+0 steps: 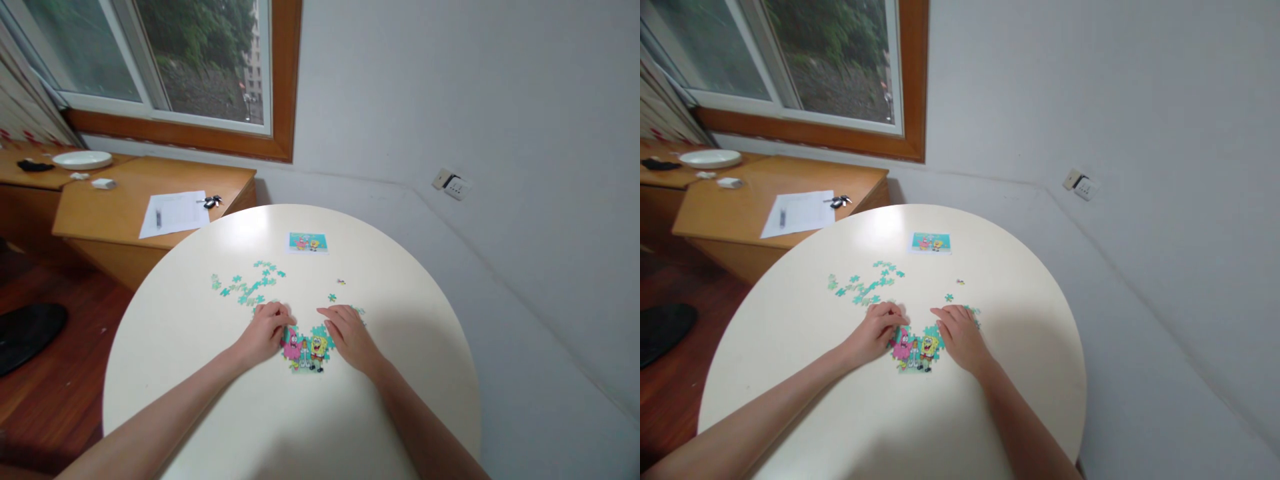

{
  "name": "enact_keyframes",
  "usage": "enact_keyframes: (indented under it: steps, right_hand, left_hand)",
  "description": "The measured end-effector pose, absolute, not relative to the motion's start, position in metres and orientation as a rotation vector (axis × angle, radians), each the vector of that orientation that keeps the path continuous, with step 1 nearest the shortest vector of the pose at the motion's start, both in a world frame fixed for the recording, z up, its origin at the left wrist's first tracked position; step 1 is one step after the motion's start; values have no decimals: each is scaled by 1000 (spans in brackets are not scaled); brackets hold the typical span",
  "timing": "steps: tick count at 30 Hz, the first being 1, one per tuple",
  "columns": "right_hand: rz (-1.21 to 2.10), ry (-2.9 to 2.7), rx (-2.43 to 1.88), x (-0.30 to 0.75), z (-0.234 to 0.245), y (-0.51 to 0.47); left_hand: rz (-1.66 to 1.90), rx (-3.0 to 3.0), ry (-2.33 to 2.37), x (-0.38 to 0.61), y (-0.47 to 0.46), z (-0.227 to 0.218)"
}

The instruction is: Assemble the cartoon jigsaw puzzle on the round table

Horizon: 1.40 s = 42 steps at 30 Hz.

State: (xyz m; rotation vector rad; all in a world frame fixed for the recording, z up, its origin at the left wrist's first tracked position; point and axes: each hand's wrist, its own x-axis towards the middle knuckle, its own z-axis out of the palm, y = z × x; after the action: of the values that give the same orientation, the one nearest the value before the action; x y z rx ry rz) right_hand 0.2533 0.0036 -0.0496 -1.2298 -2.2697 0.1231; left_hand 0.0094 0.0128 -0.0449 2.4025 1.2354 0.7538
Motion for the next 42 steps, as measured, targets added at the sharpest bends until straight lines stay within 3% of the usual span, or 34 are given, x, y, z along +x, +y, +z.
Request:
enact_keyframes:
  steps: [30,36,42]
  right_hand:
    - [140,-2258,-1235,255,-53,5]
    - [143,-2234,-1231,255,-54,6]
    - [158,-2231,-1206,255,-54,7]
  left_hand:
    - [815,2365,1267,10,13,-42]
    - [1174,2025,1745,-39,40,-30]
    - [857,1808,2377,-100,65,-22]
